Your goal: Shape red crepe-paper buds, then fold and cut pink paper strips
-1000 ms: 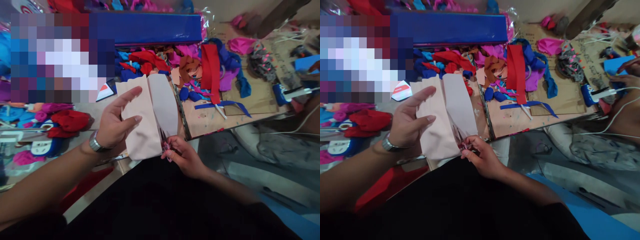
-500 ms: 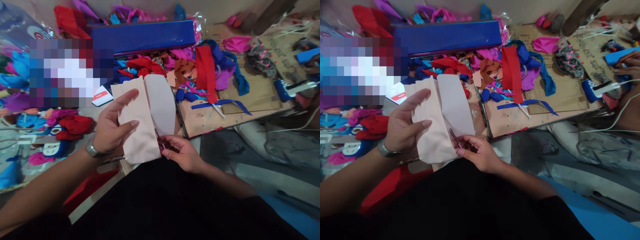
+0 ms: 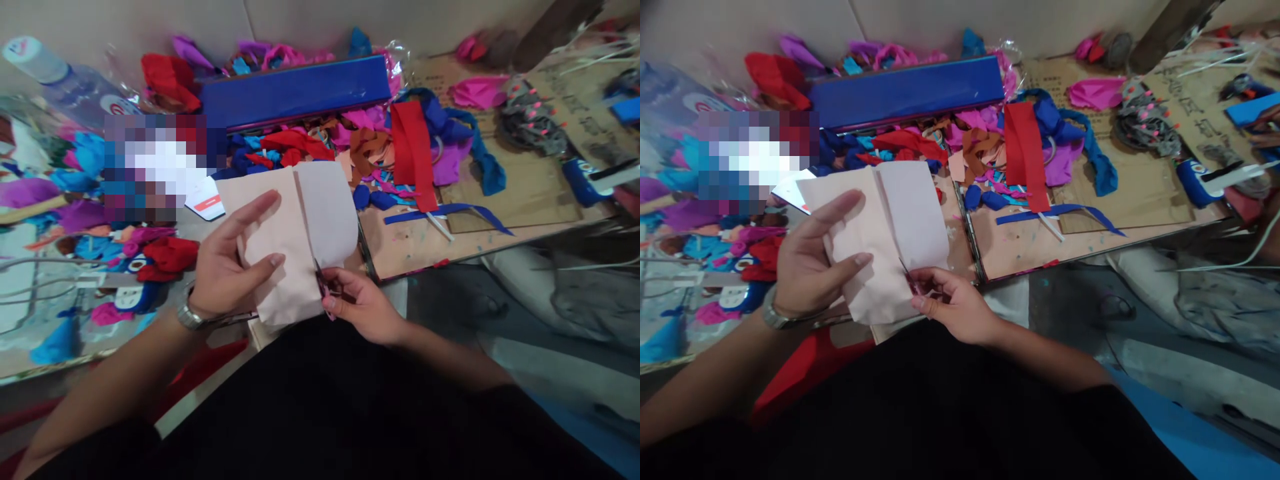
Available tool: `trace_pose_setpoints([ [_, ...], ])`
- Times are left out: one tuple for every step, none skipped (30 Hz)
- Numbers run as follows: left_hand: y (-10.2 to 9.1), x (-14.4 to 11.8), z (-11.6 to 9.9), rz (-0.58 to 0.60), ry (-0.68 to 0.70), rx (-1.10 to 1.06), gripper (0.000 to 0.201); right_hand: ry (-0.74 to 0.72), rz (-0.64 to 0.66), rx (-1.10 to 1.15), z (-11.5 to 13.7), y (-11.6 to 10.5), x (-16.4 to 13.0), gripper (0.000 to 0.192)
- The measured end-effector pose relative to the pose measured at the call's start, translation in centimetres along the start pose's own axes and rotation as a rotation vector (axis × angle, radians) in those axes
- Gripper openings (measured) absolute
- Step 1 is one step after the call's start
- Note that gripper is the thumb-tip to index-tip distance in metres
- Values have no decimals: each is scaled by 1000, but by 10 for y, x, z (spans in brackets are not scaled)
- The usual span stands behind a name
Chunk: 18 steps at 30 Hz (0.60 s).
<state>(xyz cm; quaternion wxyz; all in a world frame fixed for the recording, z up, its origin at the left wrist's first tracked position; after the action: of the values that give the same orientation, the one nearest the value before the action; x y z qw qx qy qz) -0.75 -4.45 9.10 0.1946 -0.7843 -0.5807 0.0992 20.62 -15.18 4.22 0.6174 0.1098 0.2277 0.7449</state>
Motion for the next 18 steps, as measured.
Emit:
trace_pose_setpoints([
  [0,-1,-2,-7,5,29,71,-1,-4,5,0,0,1,52],
  [-1,-1,-4,-16,8,58,70,0,-10,8,-1,0,2,52],
  [-1,-2,-6,-26,11,84,69,3,-15,10,-1,1,4,53],
  [-2,-3,-8,-40,15,108,68,9,-19,12,-1,0,4,53],
  [-2,-4,-10,-54,19,130,67,10,-23,14,-2,0,5,54],
  [-2,-5,-13,-68,20,152,67,7,-29,15,-2,0,6,54],
  [-2,-7,-15,-85,19,172,68,5,-37,16,-3,0,6,54],
  [-2,-8,-17,-105,15,192,70,4,-45,14,-3,-1,6,55],
  [-1,-9,-19,-122,12,212,71,5,-57,8,-3,-1,6,56],
  [-1,-10,-21,-137,10,232,71,10,-69,0,-3,-1,5,56],
  [0,-10,-22,-151,6,247,71,18,-80,-9,-3,-1,5,57],
  [1,-11,-23,-161,4,259,71,28,-89,-14,-3,-1,4,57],
  [2,-11,-23,-169,2,267,70,35,-99,-17,-3,-1,4,57],
  [3,-11,-24,-177,-5,270,70,37,-109,-16,-3,-1,3,57],
  [3,-10,-23,-183,-11,271,69,35,-118,-13,-3,-1,3,56],
  [4,-10,-23,-186,-15,269,70,28,-126,-9,-3,-2,2,54],
  [4,-9,-23,-186,-15,263,70,20,-131,-6,-4,-2,2,52],
  [5,-9,-22,-188,-12,256,71,14,-132,-5,-4,-2,1,50],
])
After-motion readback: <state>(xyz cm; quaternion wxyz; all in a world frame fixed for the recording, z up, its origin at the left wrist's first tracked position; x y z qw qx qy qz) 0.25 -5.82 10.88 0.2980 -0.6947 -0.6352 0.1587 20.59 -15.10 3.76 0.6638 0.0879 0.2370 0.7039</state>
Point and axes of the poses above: each hand's wrist, its own x-axis towards the middle knuckle, its own y-axis out of the palm, z = x × y, the point moved 2 cm from there along x, towards the middle knuckle, and after that the axes turned 13 degrees about -y, right-handed, at the moved point
